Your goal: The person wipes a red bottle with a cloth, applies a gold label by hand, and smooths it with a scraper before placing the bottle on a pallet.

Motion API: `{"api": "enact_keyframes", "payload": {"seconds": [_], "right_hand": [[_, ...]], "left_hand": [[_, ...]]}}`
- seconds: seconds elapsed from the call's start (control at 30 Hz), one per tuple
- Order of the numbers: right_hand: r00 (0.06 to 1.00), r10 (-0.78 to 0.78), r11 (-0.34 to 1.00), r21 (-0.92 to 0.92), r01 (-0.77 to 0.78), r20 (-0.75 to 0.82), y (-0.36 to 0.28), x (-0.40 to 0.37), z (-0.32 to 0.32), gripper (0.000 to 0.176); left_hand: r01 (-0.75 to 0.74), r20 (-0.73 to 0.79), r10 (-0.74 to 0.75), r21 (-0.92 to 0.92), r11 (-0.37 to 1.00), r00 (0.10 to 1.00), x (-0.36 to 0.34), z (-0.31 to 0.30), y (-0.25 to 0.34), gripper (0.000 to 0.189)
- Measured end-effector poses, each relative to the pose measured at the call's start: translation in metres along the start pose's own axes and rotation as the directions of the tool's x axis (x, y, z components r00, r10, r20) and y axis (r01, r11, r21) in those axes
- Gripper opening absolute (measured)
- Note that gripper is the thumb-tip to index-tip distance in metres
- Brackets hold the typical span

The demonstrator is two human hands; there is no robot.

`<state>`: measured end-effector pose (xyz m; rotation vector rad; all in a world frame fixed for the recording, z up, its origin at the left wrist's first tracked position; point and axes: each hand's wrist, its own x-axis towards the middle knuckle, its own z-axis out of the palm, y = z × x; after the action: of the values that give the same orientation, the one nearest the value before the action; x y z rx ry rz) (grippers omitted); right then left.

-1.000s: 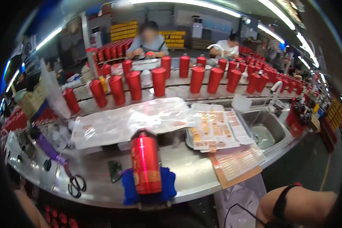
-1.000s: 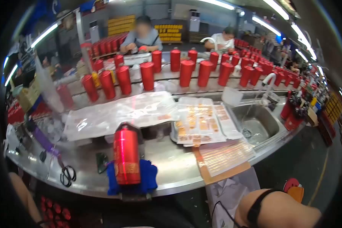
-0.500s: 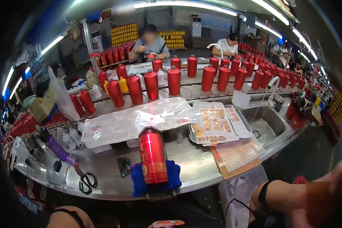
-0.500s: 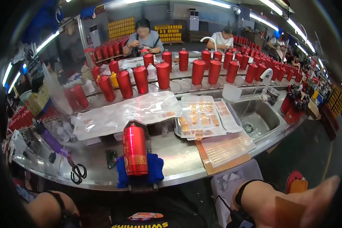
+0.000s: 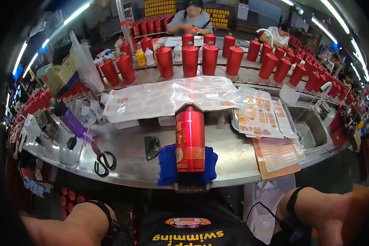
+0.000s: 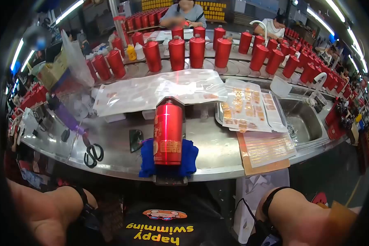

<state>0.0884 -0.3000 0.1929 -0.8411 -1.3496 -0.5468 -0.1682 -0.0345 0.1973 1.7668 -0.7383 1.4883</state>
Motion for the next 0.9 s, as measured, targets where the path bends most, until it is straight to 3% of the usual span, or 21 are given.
{"api": "enact_keyframes", "payload": {"seconds": [0.1,0.2,0.23,0.3,0.37,0.43,0.47,0.53,0.67,0.77,0.83,0.9], "right_hand": [[0.998,0.05,0.999,0.009,-0.05,-0.028,0.012,-0.011,0.014,0.054],[0.964,0.253,0.967,0.014,-0.253,-0.079,0.037,-0.036,0.037,0.054],[0.923,0.371,0.928,0.025,-0.371,-0.099,0.049,-0.047,0.043,0.055],[0.73,0.677,0.736,0.111,-0.668,-0.097,0.081,-0.08,0.054,0.055],[0.448,0.894,0.432,0.227,-0.873,0.023,0.108,-0.122,0.057,0.039],[0.286,0.954,0.245,0.316,-0.917,0.089,0.126,-0.159,0.063,0.031],[0.259,0.963,0.213,0.37,-0.904,0.08,0.132,-0.168,0.067,0.028],[0.203,0.977,0.15,0.475,-0.867,0.061,0.139,-0.178,0.079,0.024],[0.212,0.977,0.191,0.37,-0.909,0.015,0.144,-0.177,0.085,0.018],[0.232,0.972,0.21,0.323,-0.923,0.031,0.149,-0.17,0.084,0.018],[0.259,0.966,0.239,0.31,-0.92,0.025,0.153,-0.165,0.083,0.019],[0.229,0.973,0.205,0.335,-0.92,0.034,0.153,-0.161,0.083,0.019]], "left_hand": [[0.027,0.014,-0.027,0.036,0.999,1.0,-0.005,0.001,-0.003,0.031],[0.185,0.061,-0.197,0.159,0.97,0.979,-0.037,0.01,-0.049,0.031],[0.246,0.113,-0.273,0.206,0.947,0.955,-0.06,0.019,-0.078,0.047],[0.403,0.257,-0.52,0.394,0.826,0.815,-0.103,0.033,-0.109,0.078],[0.317,0.348,-0.594,0.597,0.737,0.726,-0.126,0.052,-0.125,0.09],[0.258,0.347,-0.631,0.699,0.668,0.694,-0.146,0.066,-0.138,0.092],[0.22,0.343,-0.646,0.746,0.629,0.682,-0.155,0.069,-0.144,0.093],[0.282,0.333,-0.632,0.684,0.673,0.7,-0.172,0.069,-0.155,0.094],[0.555,0.215,-0.714,0.497,0.667,0.666,-0.194,0.071,-0.16,0.093],[0.603,0.18,-0.752,0.493,0.627,0.634,-0.2,0.07,-0.158,0.091],[0.468,0.197,-0.676,0.585,0.663,0.71,-0.192,0.071,-0.158,0.09],[0.375,0.239,-0.624,0.624,0.686,0.744,-0.182,0.071,-0.16,0.088]]}}
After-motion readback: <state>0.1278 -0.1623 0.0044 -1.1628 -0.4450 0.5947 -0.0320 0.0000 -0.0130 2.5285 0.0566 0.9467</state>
